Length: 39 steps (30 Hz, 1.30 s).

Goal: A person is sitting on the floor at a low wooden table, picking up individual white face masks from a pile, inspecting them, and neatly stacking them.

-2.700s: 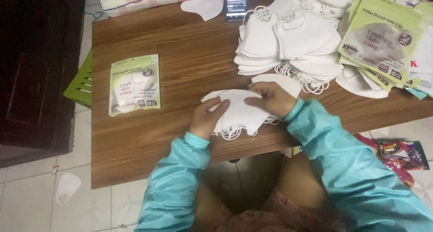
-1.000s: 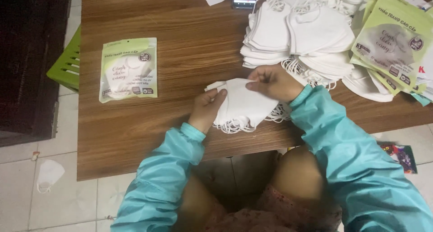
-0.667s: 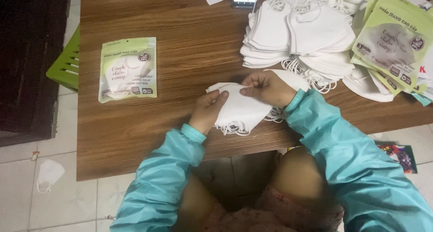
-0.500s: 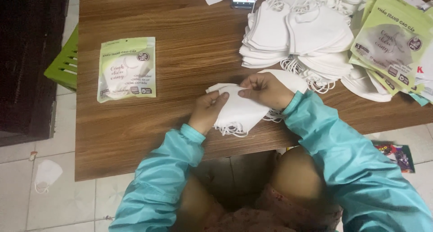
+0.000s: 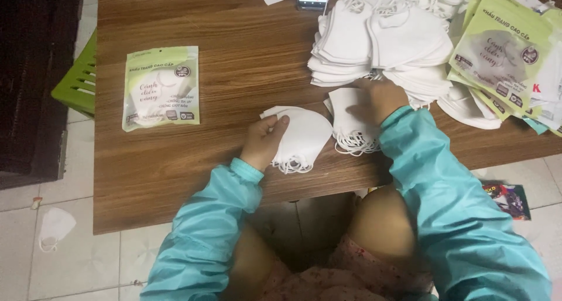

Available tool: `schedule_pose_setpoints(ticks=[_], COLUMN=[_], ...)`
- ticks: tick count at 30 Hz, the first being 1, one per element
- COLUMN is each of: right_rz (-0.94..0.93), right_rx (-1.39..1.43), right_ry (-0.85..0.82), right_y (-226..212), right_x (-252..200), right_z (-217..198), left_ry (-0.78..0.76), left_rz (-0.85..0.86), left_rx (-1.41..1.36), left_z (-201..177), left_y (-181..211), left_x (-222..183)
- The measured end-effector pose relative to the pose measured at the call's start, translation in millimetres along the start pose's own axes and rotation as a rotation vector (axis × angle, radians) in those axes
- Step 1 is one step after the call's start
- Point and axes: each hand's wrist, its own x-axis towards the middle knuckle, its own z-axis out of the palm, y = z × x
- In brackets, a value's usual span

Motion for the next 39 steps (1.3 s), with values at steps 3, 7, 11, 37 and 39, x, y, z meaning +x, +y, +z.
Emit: schedule_pose_setpoints(ticks=[3, 7, 11, 37, 39], right_rz=[0.026, 0.036, -0.020, -0.348, -0.313], right_rx=[-0.023, -0.098, -0.158, 1.348, 1.527], right_ry=[-0.023, -0.023, 0.066, -0.100, -0.153], right_y=[-2, -4, -14, -42, -41], right_x=[2, 0, -9, -37, -34], right_z=[3, -2, -13, -21, -11], left_ry=[0.011, 0.000, -0.002, 0.090, 0.085], left_rz=[-0.042, -0.014, 0.000, 0.103, 0.094], left_rx=[0.024, 0.012, 0.001, 0.046, 0.052], left_z=[-1, -2, -3, -2, -1], left_y=[6, 7, 9, 10, 9], left_x=[-2, -5, -9, -8, -5])
